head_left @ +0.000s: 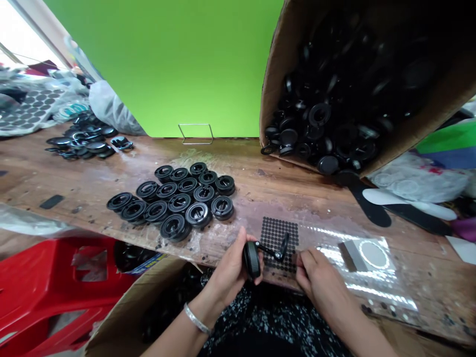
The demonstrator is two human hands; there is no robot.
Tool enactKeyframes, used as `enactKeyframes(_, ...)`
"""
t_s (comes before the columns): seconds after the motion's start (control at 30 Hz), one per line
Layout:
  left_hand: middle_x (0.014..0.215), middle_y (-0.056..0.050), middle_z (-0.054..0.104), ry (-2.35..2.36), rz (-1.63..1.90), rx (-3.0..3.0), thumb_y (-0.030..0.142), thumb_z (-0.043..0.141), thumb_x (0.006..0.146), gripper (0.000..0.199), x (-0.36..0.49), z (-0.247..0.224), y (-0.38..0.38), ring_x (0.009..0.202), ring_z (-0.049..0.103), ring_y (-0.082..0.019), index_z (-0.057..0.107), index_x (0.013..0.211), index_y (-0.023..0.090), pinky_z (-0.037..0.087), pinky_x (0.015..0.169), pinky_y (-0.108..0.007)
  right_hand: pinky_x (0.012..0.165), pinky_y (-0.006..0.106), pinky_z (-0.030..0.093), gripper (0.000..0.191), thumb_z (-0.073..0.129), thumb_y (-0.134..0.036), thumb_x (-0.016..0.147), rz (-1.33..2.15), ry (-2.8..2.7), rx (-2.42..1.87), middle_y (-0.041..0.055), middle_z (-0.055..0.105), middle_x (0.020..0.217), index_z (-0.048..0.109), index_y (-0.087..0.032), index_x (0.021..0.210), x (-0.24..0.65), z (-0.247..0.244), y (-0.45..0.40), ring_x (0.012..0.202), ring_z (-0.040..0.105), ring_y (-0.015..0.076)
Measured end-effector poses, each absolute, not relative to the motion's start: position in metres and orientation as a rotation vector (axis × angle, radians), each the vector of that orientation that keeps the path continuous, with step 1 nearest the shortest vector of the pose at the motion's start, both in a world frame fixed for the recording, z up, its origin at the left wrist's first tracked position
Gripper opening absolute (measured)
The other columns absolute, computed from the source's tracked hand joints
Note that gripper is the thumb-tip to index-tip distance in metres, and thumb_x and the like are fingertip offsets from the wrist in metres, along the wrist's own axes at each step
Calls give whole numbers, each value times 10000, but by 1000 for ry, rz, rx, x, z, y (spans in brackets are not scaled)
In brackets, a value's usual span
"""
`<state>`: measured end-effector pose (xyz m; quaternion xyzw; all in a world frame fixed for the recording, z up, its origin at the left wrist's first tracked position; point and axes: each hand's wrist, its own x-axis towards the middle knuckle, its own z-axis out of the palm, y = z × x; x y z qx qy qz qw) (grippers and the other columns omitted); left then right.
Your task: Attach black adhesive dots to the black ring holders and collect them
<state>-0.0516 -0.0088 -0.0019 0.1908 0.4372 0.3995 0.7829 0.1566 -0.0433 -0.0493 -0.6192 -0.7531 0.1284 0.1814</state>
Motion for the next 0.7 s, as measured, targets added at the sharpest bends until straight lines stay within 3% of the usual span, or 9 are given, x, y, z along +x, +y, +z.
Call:
enactKeyframes(0.13,575,10,532,948,803,477,686,480,849,493,-55,-1,-13,489,462,-115,499,905,196,352,380,-173,664,294,431,108,476,-180,862,504,-1849,-1638,22,540,794,483,-212,759,157,-29,-46,707,531,164)
enactKeyframes(0.3,554,39,490,1010,742,600,722,440,840,527,-50,-1,-22,443,412,-99,510,889,203,328,357,-167,831,355,434,96,522,-204,850,491,-1717,-1539,51,594,949,538,-223,757,135,15,-44,970,541,220)
enactKeyframes(0.53,571,42,488,1058,717,703,709,450,839,511,-44,-5,-29,430,418,-107,526,866,204,338,349,-191,803,339,432,108,523,-157,834,616,-1768,-1436,28,599,885,524,-219,746,114,19,-38,917,541,198)
enactKeyframes(0.7,565,32,498,1104,764,829,664,463,860,481,-43,-10,-30,478,430,-116,560,819,195,358,447,-218,847,360,422,111,530,-186,848,703,-1771,-1444,28,608,926,537,-220,743,111,18,-37,960,535,205)
